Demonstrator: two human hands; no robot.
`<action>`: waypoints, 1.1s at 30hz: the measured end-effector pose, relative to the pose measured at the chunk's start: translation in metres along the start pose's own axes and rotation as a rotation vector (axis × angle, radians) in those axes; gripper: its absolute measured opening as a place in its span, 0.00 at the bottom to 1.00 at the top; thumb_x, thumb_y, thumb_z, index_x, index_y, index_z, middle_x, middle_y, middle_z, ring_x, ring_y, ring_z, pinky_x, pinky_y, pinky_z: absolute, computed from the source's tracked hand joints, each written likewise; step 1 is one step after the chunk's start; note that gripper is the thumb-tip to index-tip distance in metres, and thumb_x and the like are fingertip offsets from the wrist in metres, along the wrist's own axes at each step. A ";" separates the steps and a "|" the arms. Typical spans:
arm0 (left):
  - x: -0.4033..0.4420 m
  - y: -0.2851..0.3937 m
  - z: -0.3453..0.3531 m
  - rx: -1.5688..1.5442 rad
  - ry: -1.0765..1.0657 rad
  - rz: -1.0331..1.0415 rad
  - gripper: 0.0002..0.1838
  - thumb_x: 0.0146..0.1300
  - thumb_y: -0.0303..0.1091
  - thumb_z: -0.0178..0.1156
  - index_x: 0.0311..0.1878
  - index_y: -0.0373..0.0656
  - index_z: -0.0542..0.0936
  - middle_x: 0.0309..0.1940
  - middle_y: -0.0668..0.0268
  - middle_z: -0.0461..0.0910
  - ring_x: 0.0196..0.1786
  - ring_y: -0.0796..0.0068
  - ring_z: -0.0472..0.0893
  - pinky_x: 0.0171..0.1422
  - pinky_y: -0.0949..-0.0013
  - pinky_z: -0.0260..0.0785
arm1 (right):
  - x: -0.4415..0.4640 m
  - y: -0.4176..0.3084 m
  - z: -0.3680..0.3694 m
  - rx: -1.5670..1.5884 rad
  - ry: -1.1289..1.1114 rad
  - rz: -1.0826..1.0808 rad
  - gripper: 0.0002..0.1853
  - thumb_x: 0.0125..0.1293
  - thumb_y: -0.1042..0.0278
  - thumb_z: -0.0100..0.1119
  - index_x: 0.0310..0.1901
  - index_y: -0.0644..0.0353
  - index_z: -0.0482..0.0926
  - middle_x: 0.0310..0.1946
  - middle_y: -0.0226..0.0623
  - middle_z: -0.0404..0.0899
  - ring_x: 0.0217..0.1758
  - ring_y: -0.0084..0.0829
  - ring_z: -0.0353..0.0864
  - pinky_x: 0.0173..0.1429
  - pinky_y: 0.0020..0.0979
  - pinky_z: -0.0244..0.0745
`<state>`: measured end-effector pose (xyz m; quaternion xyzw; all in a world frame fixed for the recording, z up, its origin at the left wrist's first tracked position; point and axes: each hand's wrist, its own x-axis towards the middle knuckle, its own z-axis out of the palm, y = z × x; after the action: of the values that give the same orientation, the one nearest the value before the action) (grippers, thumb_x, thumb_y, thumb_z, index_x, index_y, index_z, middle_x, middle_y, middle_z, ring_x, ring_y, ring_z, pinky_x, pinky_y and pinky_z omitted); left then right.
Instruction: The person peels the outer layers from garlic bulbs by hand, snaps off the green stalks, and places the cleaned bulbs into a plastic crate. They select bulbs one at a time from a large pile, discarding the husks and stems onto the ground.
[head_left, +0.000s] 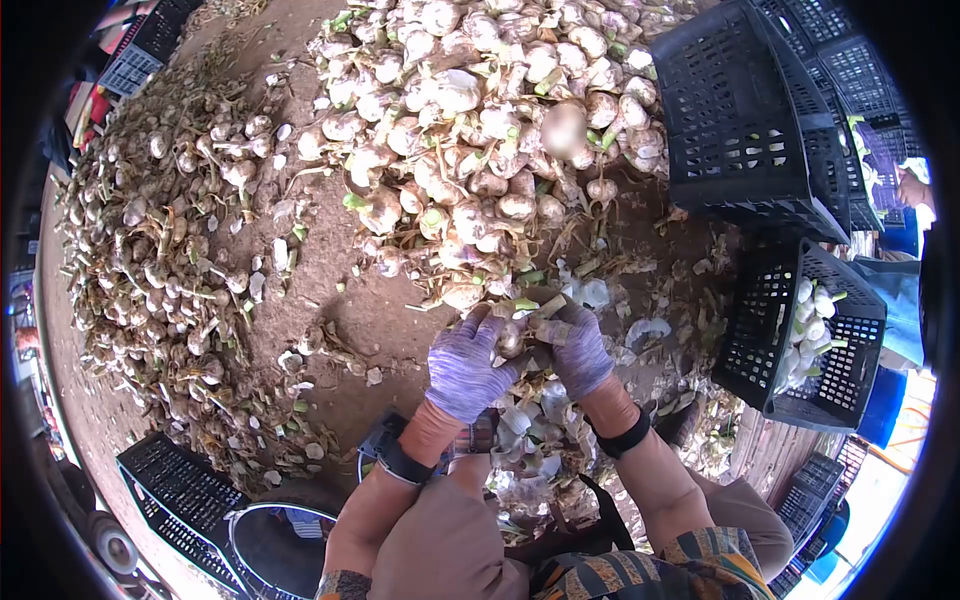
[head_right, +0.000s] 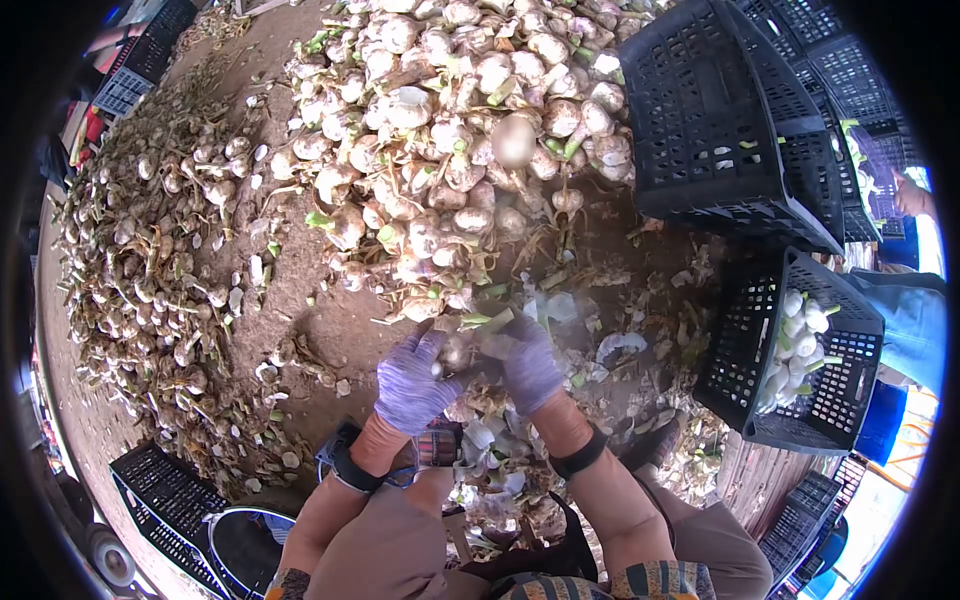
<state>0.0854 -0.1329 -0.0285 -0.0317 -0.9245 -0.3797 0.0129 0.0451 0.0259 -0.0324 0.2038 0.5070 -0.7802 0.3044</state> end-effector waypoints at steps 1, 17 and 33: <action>0.000 0.000 -0.002 -0.137 -0.041 -0.044 0.31 0.39 0.44 0.72 0.47 0.43 0.74 0.41 0.51 0.76 0.33 0.57 0.80 0.37 0.64 0.74 | -0.001 -0.002 0.002 -0.014 0.006 -0.011 0.24 0.52 0.73 0.59 0.53 0.64 0.68 0.33 0.31 0.77 0.33 0.21 0.76 0.34 0.22 0.72; 0.000 0.003 -0.012 -1.279 -0.154 -0.560 0.35 0.45 0.39 0.69 0.55 0.36 0.67 0.41 0.65 0.74 0.42 0.75 0.74 0.46 0.73 0.68 | -0.015 -0.025 0.014 -0.180 -0.114 0.015 0.12 0.52 0.74 0.60 0.40 0.61 0.76 0.32 0.32 0.79 0.27 0.25 0.76 0.30 0.24 0.71; -0.003 0.008 0.005 -1.133 -0.239 -0.429 0.34 0.53 0.32 0.64 0.62 0.33 0.62 0.45 0.63 0.75 0.45 0.78 0.74 0.51 0.75 0.68 | -0.026 -0.048 0.017 -0.325 -0.011 -0.084 0.22 0.50 0.64 0.66 0.46 0.65 0.74 0.31 0.31 0.77 0.30 0.19 0.74 0.34 0.20 0.69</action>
<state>0.0893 -0.1240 -0.0266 0.1108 -0.5601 -0.7995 -0.1865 0.0310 0.0314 0.0227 0.1260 0.6330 -0.7011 0.3031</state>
